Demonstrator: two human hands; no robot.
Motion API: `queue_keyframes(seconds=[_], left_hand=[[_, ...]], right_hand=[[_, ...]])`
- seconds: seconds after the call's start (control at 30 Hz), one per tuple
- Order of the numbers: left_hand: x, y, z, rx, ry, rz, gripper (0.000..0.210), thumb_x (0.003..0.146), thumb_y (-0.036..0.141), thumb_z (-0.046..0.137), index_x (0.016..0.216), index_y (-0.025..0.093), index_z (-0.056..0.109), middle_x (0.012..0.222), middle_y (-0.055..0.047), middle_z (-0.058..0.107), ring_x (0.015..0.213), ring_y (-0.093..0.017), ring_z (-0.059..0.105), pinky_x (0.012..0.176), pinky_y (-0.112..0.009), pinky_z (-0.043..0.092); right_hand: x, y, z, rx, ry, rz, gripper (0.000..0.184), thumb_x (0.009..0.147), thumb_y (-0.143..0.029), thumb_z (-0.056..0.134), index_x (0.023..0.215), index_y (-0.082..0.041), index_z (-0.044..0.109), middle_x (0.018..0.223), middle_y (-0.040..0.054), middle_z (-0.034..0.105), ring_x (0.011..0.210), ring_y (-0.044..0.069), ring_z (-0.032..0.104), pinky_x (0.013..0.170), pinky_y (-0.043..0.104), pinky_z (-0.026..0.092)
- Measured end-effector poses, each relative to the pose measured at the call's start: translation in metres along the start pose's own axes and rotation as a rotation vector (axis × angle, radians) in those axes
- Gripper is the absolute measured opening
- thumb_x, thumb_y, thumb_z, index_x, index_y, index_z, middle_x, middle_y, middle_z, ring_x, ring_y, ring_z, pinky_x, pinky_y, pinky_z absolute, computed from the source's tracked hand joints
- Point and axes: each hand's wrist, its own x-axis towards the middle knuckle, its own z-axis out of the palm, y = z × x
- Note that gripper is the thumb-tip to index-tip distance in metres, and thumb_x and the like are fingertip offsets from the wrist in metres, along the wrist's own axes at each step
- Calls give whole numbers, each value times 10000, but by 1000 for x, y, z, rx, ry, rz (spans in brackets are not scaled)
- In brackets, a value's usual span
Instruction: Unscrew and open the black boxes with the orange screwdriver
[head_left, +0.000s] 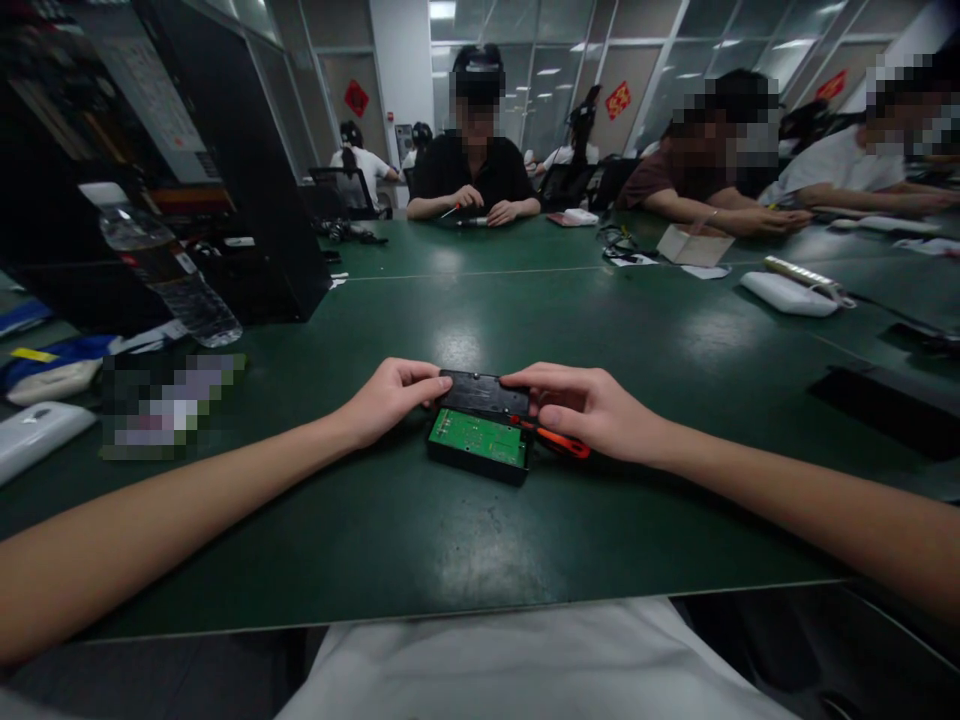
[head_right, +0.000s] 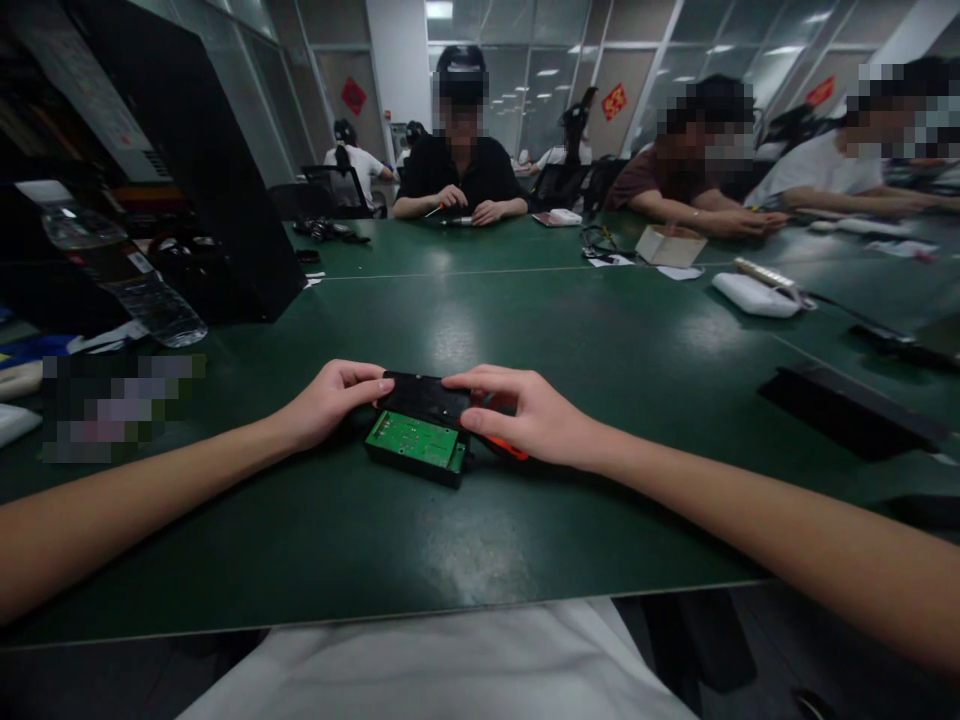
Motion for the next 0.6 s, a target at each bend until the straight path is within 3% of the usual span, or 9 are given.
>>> queue_keyframes(seconds=[0.17, 0.37, 0.47, 0.6], left_hand=[[0, 0, 0, -11, -25, 8, 368, 813, 463, 694, 657, 132, 664, 654, 5, 590, 642, -114, 495, 602, -220, 381], [-3, 3, 0, -45, -33, -34, 350, 765, 441, 757, 899, 118, 774, 784, -48, 720, 710, -152, 606, 627, -242, 443], [-3, 3, 0, -58, -57, -38, 339, 760, 425, 766, 911, 121, 781, 823, -62, 748, 737, -169, 641, 656, -260, 478], [-3, 2, 0, -47, -65, 15, 263, 785, 391, 751, 807, 129, 770, 727, -26, 711, 674, -133, 609, 636, -233, 462]], right_hand=[[0, -1, 0, -115, -13, 4, 374, 917, -416, 650, 1195, -174, 705, 1086, 78, 709, 932, 166, 658, 808, 284, 535], [-1, -6, 0, -235, 7, -103, 286, 944, -360, 620, 1150, -181, 705, 1039, 66, 725, 895, 158, 669, 803, 285, 532], [-2, -6, 0, -282, 16, -137, 248, 964, -321, 588, 1133, -180, 702, 1054, 70, 732, 939, 168, 678, 828, 291, 528], [-5, -6, 1, -315, 30, -134, 402, 940, -335, 620, 1313, -187, 603, 1014, 60, 720, 836, 152, 667, 755, 275, 543]])
